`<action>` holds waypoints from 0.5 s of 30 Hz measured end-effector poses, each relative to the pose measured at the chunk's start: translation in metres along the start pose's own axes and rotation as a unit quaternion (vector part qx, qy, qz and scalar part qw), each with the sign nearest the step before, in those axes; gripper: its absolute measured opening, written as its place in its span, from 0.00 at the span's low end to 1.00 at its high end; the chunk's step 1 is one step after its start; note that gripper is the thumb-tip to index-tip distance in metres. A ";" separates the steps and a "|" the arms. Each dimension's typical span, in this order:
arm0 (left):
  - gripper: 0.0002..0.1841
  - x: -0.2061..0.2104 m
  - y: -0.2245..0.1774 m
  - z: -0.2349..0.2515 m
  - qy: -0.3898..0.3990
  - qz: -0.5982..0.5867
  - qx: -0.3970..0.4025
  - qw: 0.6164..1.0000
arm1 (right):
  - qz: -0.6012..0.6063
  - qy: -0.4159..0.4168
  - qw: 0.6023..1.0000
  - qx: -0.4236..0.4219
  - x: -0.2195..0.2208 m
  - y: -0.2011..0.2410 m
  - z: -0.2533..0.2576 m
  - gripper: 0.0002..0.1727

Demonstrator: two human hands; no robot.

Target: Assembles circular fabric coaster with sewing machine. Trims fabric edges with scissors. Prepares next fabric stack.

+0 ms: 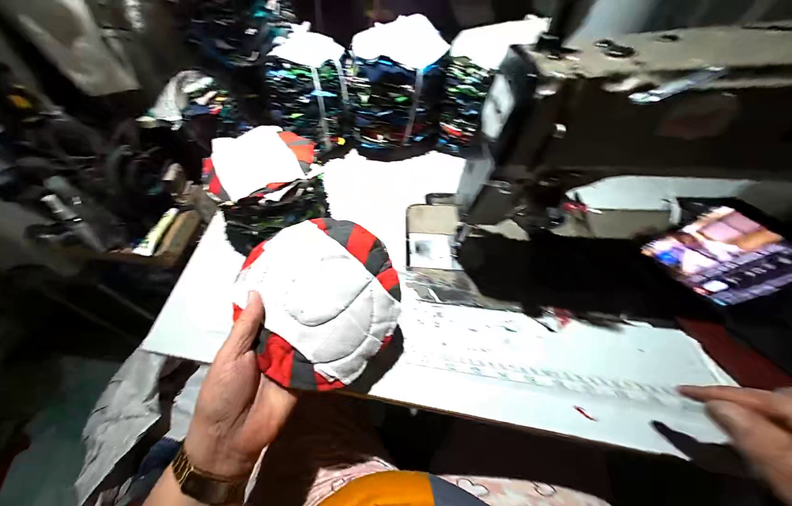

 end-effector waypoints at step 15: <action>0.33 -0.067 -0.024 -0.063 -0.047 -0.053 0.058 0.996 | 0.036 0.081 0.989 -0.115 0.144 0.008 0.088 0.19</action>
Point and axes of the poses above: each hand's wrist, its own z-axis towards the middle knuckle, its own x-axis out of the palm, y = z × x, the point moved 2 cm from there along z, towards the middle knuckle, and after that the axes turned 15 degrees about z, right-handed, at the moved point
